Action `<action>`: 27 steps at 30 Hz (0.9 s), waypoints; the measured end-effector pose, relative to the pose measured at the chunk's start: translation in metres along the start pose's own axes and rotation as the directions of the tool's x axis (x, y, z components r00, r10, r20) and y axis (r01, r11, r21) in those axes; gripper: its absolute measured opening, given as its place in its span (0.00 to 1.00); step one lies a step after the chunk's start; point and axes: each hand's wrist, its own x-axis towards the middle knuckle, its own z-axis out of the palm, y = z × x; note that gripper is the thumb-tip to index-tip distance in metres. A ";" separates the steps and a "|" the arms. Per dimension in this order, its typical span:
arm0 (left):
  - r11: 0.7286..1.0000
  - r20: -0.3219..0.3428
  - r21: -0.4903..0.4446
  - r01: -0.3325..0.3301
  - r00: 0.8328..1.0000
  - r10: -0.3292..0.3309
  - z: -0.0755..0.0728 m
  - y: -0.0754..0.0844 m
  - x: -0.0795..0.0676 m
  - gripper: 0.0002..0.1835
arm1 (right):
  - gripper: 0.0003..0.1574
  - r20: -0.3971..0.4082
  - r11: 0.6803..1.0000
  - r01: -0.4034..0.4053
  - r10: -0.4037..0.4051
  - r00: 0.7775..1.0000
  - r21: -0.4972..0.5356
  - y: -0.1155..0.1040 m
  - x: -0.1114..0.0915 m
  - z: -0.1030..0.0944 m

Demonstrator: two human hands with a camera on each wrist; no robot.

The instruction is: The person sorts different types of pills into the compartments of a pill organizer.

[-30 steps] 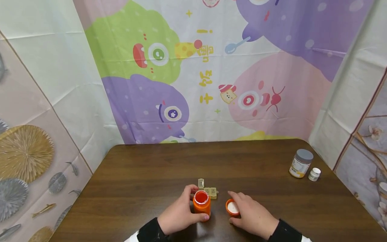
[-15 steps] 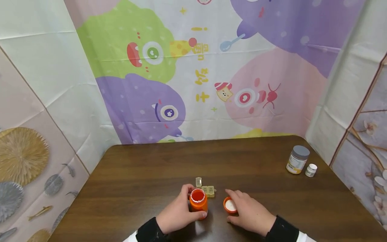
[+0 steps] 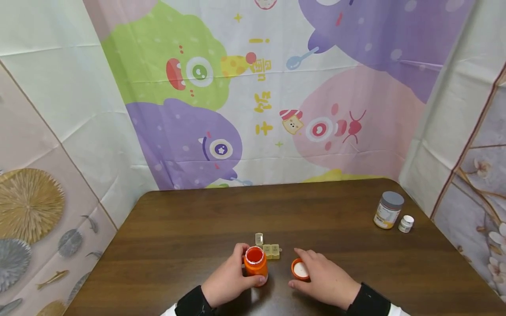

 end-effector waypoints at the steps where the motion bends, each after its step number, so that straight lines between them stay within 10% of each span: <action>1: 1.000 -0.002 -0.006 0.004 1.000 -0.004 0.000 0.000 0.000 0.40 | 0.55 -0.002 1.000 -0.001 0.001 1.000 -0.002 0.000 0.000 0.000; 12: 1.000 -0.079 0.001 -0.020 0.997 0.020 -0.010 -0.007 -0.004 0.37 | 0.56 -0.060 0.996 -0.087 0.086 0.995 -0.011 0.001 0.001 -0.001; 27: 0.957 -0.147 0.285 -0.059 0.984 0.105 -0.040 -0.025 0.003 0.36 | 0.46 -0.163 1.000 -0.015 0.015 0.986 0.001 -0.001 -0.003 -0.010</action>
